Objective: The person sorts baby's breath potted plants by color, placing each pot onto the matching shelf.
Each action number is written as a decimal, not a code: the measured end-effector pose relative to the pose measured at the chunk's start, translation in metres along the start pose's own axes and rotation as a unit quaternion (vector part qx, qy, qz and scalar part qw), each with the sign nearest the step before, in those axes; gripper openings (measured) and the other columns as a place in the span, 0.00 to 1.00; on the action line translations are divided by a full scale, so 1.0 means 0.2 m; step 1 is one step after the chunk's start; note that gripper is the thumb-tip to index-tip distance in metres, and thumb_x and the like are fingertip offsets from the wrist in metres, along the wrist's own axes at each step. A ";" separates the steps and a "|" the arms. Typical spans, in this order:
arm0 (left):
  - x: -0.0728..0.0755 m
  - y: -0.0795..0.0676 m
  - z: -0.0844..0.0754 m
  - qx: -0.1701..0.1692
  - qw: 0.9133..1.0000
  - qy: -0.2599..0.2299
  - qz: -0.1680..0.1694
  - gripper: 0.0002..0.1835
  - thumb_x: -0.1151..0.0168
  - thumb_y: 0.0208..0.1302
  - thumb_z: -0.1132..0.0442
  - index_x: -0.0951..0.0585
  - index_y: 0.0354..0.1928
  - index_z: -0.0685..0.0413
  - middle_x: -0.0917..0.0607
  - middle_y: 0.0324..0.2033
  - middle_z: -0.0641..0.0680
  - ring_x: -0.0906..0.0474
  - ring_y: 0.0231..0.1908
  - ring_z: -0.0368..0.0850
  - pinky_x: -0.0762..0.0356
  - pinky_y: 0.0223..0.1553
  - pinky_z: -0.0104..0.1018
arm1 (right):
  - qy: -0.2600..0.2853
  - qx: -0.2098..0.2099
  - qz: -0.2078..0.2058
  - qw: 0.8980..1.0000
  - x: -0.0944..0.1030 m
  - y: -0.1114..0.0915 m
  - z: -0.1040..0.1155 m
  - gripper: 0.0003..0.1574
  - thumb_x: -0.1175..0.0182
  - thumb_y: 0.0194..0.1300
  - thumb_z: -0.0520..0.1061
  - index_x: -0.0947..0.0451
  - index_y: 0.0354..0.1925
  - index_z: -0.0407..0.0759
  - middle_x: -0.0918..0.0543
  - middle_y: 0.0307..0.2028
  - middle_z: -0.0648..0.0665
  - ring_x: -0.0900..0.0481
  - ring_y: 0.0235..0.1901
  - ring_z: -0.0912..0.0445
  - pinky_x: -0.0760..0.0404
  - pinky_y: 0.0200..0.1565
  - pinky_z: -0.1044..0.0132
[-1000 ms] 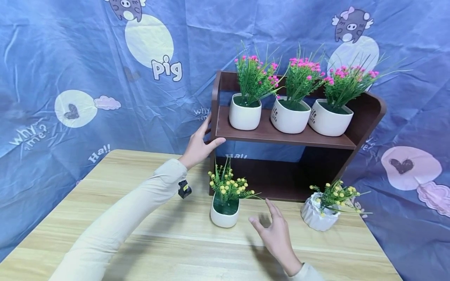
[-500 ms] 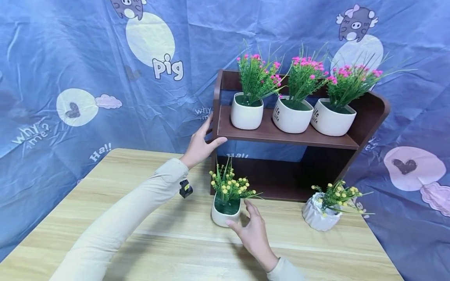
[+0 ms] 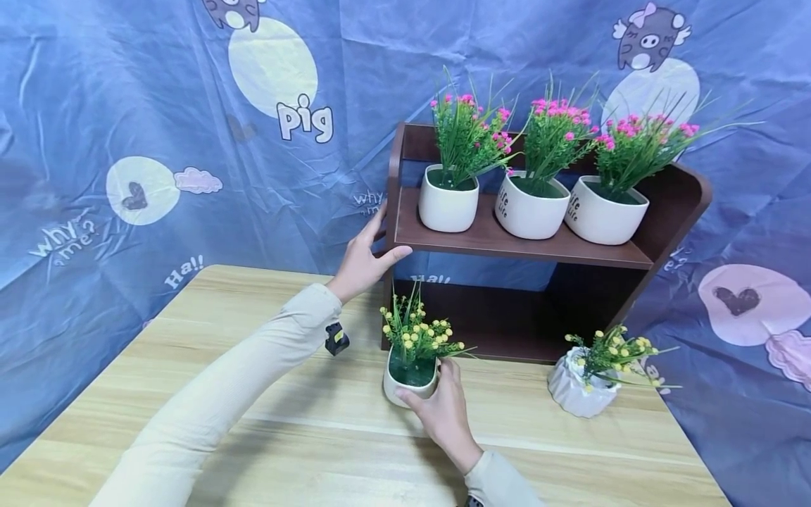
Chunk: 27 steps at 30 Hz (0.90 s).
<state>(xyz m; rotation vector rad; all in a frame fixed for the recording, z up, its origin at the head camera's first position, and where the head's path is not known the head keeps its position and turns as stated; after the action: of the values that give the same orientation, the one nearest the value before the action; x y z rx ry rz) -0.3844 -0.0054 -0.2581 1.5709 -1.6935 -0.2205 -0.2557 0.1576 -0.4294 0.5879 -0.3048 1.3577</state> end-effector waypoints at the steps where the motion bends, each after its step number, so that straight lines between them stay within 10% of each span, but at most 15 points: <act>1: 0.00 0.00 0.00 0.002 1.000 -0.004 0.001 0.48 0.32 0.59 0.51 0.48 0.76 0.49 0.43 0.73 0.50 0.44 0.70 0.45 0.45 0.70 0.34 | 0.000 -0.002 0.002 1.000 0.00 0.00 -0.01 0.57 0.21 0.42 0.47 0.39 0.63 0.26 0.33 0.60 0.28 0.31 0.60 0.32 0.29 0.60 0.47; 18: 0.01 0.00 -0.01 0.018 1.000 -0.021 -0.003 0.48 0.31 0.58 0.53 0.47 0.75 0.47 0.43 0.73 0.51 0.36 0.67 0.48 0.40 0.67 0.32 | 0.047 -0.008 0.037 0.998 0.13 -0.05 -0.08 0.53 0.27 0.51 0.41 0.43 0.68 0.27 0.36 0.64 0.25 0.31 0.60 0.35 0.26 0.57 0.57; 27: 0.00 -0.01 0.00 0.013 1.000 -0.014 0.001 0.48 0.31 0.59 0.52 0.48 0.76 0.47 0.43 0.73 0.54 0.42 0.70 0.46 0.43 0.69 0.33 | -0.003 -0.027 -0.001 1.000 0.07 -0.04 -0.07 0.62 0.24 0.47 0.47 0.48 0.68 0.25 0.36 0.61 0.25 0.35 0.62 0.32 0.33 0.62 0.41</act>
<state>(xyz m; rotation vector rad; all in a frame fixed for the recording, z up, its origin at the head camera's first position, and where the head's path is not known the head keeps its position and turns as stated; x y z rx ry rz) -0.3835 -0.0062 -0.2587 1.5925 -1.7259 -0.2216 -0.2468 0.1757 -0.4346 0.5486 -0.3447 1.3413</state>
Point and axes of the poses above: each hand's wrist, its own y-axis towards the middle knuckle, its own x-axis out of the back of the hand, z = x × y, the point moved 7 cm from there along y, towards the middle knuckle
